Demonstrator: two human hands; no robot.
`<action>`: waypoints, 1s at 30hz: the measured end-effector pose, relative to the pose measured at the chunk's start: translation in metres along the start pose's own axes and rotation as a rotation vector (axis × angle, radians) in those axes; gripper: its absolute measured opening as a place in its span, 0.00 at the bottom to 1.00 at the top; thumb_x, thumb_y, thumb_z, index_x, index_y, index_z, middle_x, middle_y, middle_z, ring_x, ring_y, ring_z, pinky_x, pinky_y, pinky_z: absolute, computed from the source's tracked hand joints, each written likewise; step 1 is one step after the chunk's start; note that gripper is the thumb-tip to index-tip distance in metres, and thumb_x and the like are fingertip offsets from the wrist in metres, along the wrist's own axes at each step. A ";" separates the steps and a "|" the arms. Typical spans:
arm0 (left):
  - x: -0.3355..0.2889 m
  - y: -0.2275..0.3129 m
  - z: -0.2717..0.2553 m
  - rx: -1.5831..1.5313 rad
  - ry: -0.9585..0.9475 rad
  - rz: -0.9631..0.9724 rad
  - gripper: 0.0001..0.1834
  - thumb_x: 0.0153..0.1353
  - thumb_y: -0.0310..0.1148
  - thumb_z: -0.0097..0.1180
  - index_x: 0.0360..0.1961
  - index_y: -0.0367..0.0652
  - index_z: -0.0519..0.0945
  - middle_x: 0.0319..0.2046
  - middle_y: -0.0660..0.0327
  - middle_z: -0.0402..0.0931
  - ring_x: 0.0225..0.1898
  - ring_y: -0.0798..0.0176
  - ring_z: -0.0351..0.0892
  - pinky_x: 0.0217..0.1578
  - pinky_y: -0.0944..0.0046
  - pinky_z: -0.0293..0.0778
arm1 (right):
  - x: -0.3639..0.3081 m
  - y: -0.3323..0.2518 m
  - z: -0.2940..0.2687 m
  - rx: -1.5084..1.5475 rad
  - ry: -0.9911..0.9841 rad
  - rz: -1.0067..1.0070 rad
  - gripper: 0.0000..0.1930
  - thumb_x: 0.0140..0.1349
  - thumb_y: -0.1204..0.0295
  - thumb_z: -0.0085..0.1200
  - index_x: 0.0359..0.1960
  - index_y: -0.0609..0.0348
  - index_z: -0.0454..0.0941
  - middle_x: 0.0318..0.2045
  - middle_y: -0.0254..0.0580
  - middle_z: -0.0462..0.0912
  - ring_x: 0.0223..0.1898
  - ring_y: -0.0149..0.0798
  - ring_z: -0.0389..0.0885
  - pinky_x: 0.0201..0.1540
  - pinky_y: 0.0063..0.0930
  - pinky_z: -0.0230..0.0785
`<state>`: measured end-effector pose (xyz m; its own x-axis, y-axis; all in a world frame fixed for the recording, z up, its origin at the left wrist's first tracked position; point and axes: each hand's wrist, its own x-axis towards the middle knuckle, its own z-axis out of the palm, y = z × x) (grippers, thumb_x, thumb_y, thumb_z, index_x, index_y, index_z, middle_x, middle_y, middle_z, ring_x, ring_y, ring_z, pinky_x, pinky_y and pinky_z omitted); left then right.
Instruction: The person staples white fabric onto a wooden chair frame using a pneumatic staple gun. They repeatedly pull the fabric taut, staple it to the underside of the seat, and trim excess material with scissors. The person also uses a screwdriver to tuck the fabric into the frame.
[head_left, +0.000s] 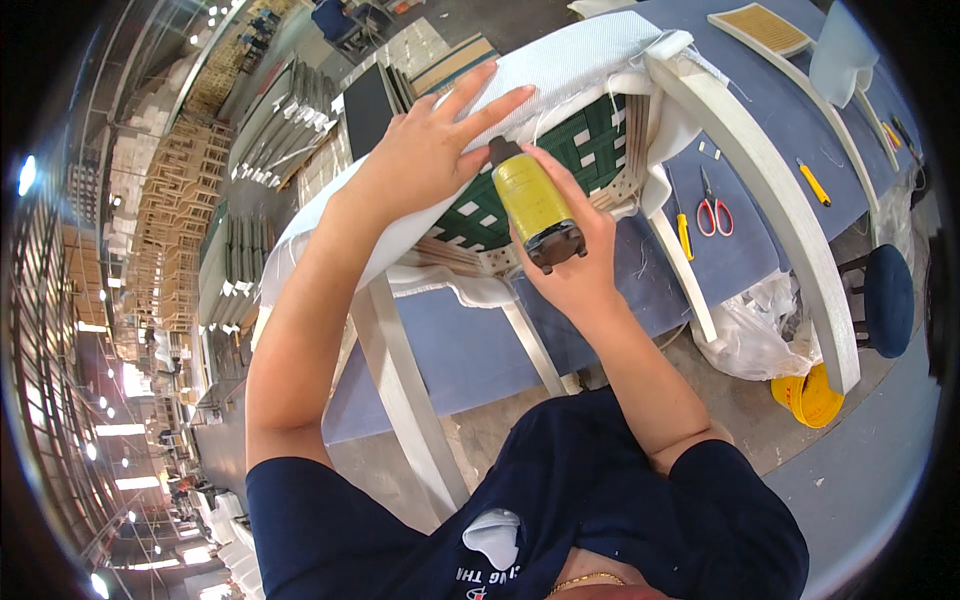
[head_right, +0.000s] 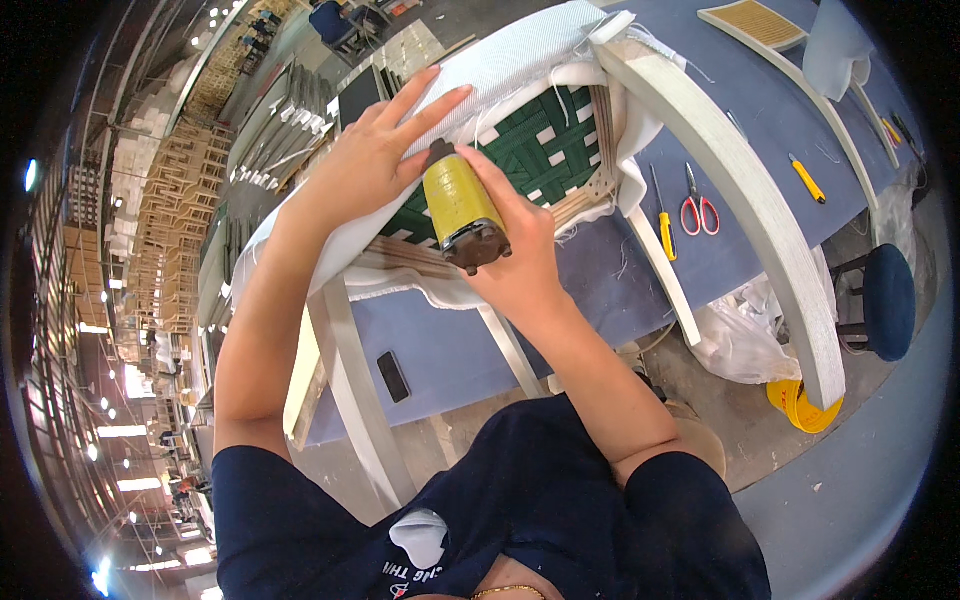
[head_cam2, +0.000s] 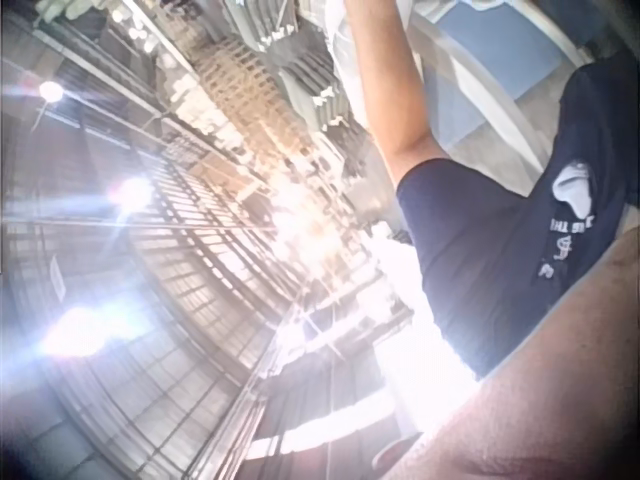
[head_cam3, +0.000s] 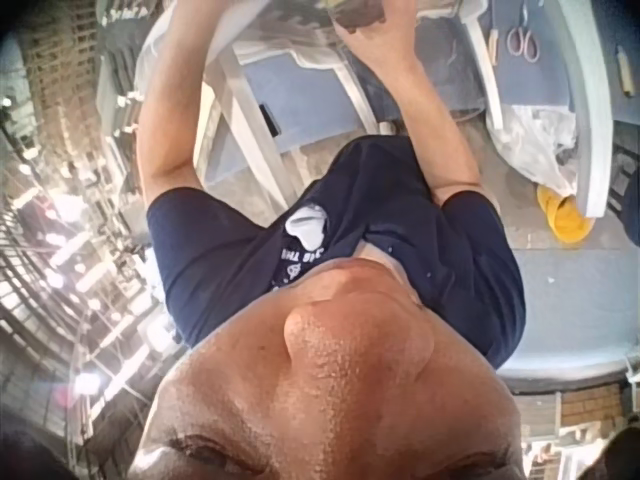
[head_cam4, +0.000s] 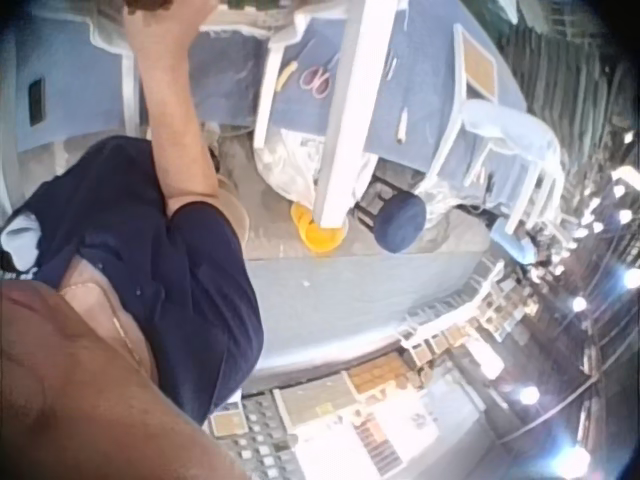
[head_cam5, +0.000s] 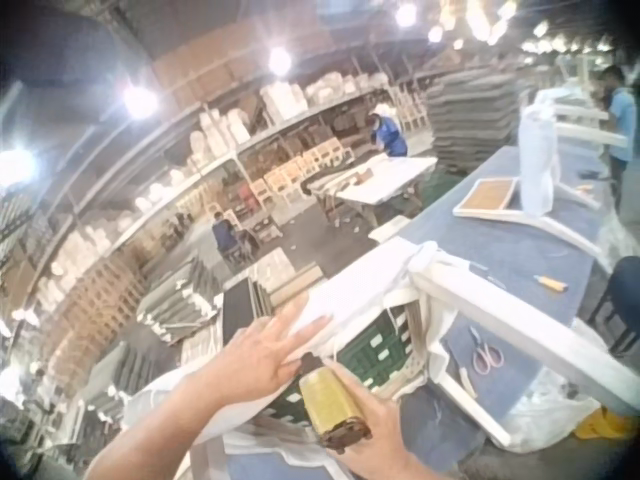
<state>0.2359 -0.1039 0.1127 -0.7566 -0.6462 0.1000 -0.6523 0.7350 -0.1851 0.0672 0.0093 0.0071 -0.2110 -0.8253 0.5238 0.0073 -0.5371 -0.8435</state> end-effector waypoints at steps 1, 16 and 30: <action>0.000 0.000 -0.001 -0.028 0.004 0.004 0.47 0.64 0.30 0.64 0.81 0.75 0.61 0.82 0.55 0.56 0.61 0.38 0.79 0.64 0.42 0.78 | 0.000 0.001 0.001 -0.029 -0.001 -0.018 0.35 0.56 0.83 0.66 0.69 0.60 0.76 0.54 0.50 0.89 0.54 0.46 0.91 0.57 0.31 0.79; 0.008 -0.015 -0.019 -0.276 -0.126 0.010 0.52 0.58 0.30 0.69 0.82 0.69 0.60 0.83 0.56 0.54 0.72 0.41 0.71 0.72 0.43 0.69 | -0.008 0.003 -0.001 -0.036 0.030 -0.049 0.33 0.58 0.83 0.65 0.68 0.61 0.77 0.49 0.50 0.91 0.49 0.39 0.93 0.54 0.29 0.80; 0.039 -0.083 0.023 -0.657 -0.348 -0.725 0.48 0.76 0.72 0.36 0.67 0.37 0.81 0.66 0.40 0.79 0.68 0.43 0.77 0.68 0.50 0.69 | -0.005 0.002 -0.033 -0.066 0.164 -0.011 0.28 0.66 0.81 0.64 0.69 0.66 0.76 0.60 0.48 0.86 0.58 0.34 0.84 0.65 0.32 0.73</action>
<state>0.2620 -0.1947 0.1097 -0.1859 -0.9246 -0.3325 -0.9211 0.0462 0.3865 0.0359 0.0186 -0.0012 -0.3674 -0.7769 0.5113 -0.0590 -0.5292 -0.8465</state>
